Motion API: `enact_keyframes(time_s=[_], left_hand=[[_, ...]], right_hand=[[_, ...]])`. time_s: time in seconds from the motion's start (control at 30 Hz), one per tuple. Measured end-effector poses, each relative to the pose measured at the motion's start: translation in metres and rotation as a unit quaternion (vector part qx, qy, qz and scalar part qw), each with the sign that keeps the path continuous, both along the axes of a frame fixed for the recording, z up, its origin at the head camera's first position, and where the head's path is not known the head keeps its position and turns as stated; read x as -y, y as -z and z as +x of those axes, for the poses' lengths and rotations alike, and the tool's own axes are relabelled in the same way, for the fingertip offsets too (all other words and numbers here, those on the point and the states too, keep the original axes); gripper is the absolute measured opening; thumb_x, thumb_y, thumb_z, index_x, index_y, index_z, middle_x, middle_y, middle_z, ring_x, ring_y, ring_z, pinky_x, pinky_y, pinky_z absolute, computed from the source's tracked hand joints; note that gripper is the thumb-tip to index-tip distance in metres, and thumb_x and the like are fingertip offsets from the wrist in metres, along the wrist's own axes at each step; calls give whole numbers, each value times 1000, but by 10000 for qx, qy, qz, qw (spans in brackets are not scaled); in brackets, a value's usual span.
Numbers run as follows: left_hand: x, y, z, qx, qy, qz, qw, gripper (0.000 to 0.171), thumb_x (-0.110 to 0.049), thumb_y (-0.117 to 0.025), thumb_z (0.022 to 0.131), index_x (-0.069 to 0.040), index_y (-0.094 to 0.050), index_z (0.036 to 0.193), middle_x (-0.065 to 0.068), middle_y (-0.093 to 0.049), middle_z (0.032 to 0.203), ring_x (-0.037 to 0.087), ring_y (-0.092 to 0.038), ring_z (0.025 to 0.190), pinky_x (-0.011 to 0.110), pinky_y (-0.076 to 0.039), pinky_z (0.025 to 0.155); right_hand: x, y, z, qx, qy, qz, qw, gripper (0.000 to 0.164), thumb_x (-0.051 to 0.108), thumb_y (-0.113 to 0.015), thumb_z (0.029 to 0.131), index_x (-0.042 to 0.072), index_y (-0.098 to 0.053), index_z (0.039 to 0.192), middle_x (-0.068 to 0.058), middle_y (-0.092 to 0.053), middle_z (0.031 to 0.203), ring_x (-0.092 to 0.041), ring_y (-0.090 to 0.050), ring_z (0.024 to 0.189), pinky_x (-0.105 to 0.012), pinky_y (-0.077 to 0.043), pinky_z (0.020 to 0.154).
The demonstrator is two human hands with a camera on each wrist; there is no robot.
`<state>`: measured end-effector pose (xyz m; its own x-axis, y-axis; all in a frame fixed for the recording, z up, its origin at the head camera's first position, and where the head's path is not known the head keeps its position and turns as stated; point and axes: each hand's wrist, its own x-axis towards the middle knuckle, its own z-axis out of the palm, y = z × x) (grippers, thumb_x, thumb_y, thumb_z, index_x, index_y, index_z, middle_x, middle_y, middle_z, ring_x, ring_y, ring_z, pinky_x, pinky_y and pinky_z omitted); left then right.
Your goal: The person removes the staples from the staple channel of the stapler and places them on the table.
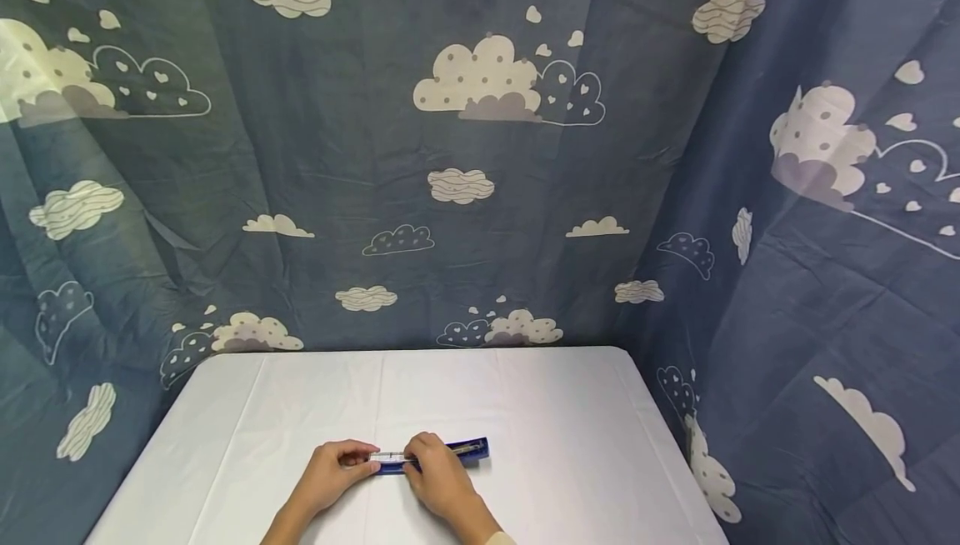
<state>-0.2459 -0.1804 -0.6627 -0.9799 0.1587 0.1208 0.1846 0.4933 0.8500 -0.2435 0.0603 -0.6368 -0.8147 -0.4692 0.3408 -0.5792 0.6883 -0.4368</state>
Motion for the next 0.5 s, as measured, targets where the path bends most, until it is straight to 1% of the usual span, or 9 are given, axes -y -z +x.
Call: enact_keyframes(time_s=[0.2,0.3,0.4,0.5], left_hand=[[-1,0,0,35,18,45,10000,25,-34,-86,84,-21,-81,104,-9,-73,89,2,-61,78,21,-53,73],[-1,0,0,87,-27,53,9999,25,-36,-87,82,-22,-81,103,-10,-72,88,2,-61,78,20,-53,72],[-1,1,1,49,-75,43,10000,25,-35,-87,82,-23,-81,103,-10,-72,88,3,-61,77,20,-53,72],[-1,2,0,8,-94,45,9999,25,-34,-87,82,-23,-81,103,-10,-72,87,2,-60,77,20,-52,72]], right_hand=[[-2,1,1,-267,177,76,9995,13,15,-80,89,13,-71,99,1,-68,106,-14,-68,103,-29,-57,90],[-2,2,2,-375,255,63,9989,14,16,-82,88,13,-71,97,2,-67,105,-14,-67,102,-29,-57,89],[-2,4,2,-511,352,54,9981,16,18,-84,86,14,-71,94,2,-67,105,-15,-67,102,-29,-58,88],[-2,5,1,-582,473,159,9971,15,20,-84,86,14,-71,91,1,-68,107,-15,-67,101,-28,-58,87]])
